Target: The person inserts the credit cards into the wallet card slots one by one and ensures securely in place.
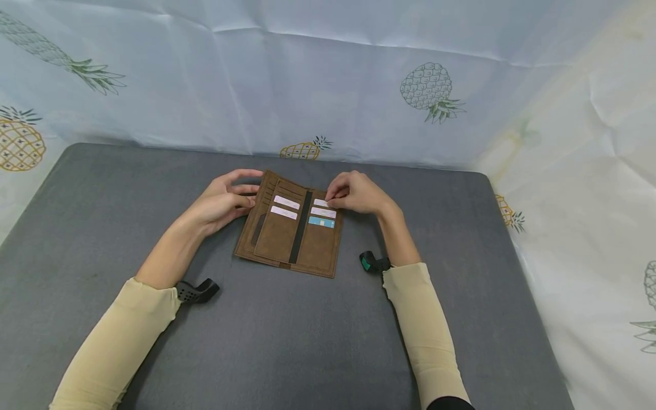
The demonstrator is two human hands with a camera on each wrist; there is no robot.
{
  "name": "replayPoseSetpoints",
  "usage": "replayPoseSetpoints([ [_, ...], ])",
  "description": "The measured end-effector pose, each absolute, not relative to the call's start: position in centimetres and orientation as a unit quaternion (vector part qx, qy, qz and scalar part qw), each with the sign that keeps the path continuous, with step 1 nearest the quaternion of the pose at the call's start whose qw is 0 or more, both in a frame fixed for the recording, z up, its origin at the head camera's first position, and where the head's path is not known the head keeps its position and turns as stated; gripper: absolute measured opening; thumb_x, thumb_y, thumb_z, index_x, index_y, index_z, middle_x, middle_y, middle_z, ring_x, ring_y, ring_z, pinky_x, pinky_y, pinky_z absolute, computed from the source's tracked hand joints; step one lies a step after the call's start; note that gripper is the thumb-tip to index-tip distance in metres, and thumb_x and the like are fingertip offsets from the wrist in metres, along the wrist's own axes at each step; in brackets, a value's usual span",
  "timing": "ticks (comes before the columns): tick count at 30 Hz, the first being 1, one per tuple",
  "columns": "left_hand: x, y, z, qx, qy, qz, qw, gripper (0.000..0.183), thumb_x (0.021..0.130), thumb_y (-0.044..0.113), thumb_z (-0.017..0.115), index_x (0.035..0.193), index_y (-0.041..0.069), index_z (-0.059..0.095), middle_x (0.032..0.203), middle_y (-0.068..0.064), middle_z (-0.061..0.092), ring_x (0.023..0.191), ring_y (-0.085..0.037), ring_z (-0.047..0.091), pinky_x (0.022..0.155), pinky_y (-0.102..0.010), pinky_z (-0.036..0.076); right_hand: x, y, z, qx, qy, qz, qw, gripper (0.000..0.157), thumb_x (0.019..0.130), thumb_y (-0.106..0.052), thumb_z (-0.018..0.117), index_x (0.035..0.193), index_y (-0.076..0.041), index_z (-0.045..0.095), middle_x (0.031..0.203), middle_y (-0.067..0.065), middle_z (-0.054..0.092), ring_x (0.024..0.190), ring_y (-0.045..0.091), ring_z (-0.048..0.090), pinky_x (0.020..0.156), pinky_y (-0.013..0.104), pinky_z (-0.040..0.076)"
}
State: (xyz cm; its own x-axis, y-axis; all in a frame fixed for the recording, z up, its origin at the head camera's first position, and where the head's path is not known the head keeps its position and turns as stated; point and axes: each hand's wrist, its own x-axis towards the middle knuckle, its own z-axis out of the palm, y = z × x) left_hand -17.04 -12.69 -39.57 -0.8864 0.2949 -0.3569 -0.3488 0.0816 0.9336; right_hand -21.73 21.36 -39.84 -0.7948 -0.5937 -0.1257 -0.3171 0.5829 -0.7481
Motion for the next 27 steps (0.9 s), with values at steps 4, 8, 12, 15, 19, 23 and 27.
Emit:
replayPoseSetpoints([
  [4,-17.0,-12.7,-39.6,-0.019,0.696,0.678,0.237,0.070,0.102,-0.013,0.053,0.163,0.021,0.046,0.141,-0.008,0.052,0.099,-0.016,0.057,0.086,-0.028,0.052,-21.7,21.4,-39.8,-0.262,0.868,-0.379,0.184,0.008,0.100,-0.006,0.076,0.104,-0.002,0.083,0.124,0.017,0.072,0.103,0.024,0.073,0.088,0.025,0.059],
  [8,-17.0,-12.8,-39.6,-0.020,0.695,0.678,0.238,0.070,0.102,-0.013,0.052,0.163,0.021,0.046,0.142,-0.008,0.051,0.099,-0.017,0.057,0.086,-0.029,0.052,-21.8,21.6,-39.9,-0.255,0.858,-0.403,0.192,0.012,0.100,-0.004,0.077,0.109,0.002,0.081,0.126,0.021,0.072,0.099,0.018,0.073,0.086,0.022,0.059],
  [12,-17.0,-12.8,-39.7,-0.019,0.694,0.679,0.238,0.071,0.101,-0.013,0.052,0.163,0.021,0.046,0.143,-0.009,0.051,0.098,-0.016,0.057,0.086,-0.029,0.052,-21.8,22.1,-39.7,-0.243,0.839,-0.442,0.206,0.017,0.099,-0.001,0.077,0.114,0.005,0.079,0.127,0.024,0.073,0.098,0.010,0.075,0.089,0.022,0.061],
  [15,-17.0,-12.8,-39.8,-0.018,0.694,0.679,0.238,0.071,0.101,-0.013,0.052,0.163,0.020,0.046,0.143,-0.009,0.051,0.097,-0.015,0.057,0.086,-0.029,0.051,-21.8,22.8,-39.6,-0.240,0.834,-0.454,0.201,0.020,0.099,0.000,0.076,0.118,0.006,0.077,0.127,0.026,0.073,0.100,0.006,0.075,0.089,0.022,0.062],
  [19,-17.0,-12.8,-39.8,-0.018,0.694,0.679,0.238,0.071,0.101,-0.013,0.052,0.163,0.020,0.046,0.143,-0.009,0.051,0.096,-0.016,0.056,0.086,-0.029,0.051,-22.0,24.2,-39.3,-0.229,0.842,-0.454,0.179,0.023,0.101,-0.001,0.074,0.122,0.007,0.076,0.128,0.028,0.073,0.099,0.001,0.075,0.088,0.020,0.061],
  [23,-17.0,-12.7,-39.7,-0.017,0.693,0.680,0.239,0.071,0.101,-0.013,0.052,0.163,0.020,0.046,0.144,-0.009,0.051,0.097,-0.016,0.056,0.086,-0.029,0.052,-22.0,25.5,-39.1,-0.191,0.856,-0.451,0.164,0.024,0.102,-0.002,0.072,0.124,0.008,0.076,0.125,0.028,0.075,0.096,0.000,0.075,0.086,0.020,0.061],
  [27,-17.1,-12.7,-39.7,-0.017,0.692,0.681,0.239,0.071,0.101,-0.014,0.052,0.163,0.020,0.046,0.145,-0.010,0.051,0.097,-0.016,0.056,0.086,-0.029,0.052,-21.9,26.4,-39.0,-0.150,0.877,-0.432,0.147,0.026,0.101,-0.006,0.075,0.125,0.004,0.077,0.120,0.026,0.077,0.091,0.001,0.074,0.081,0.019,0.060],
])
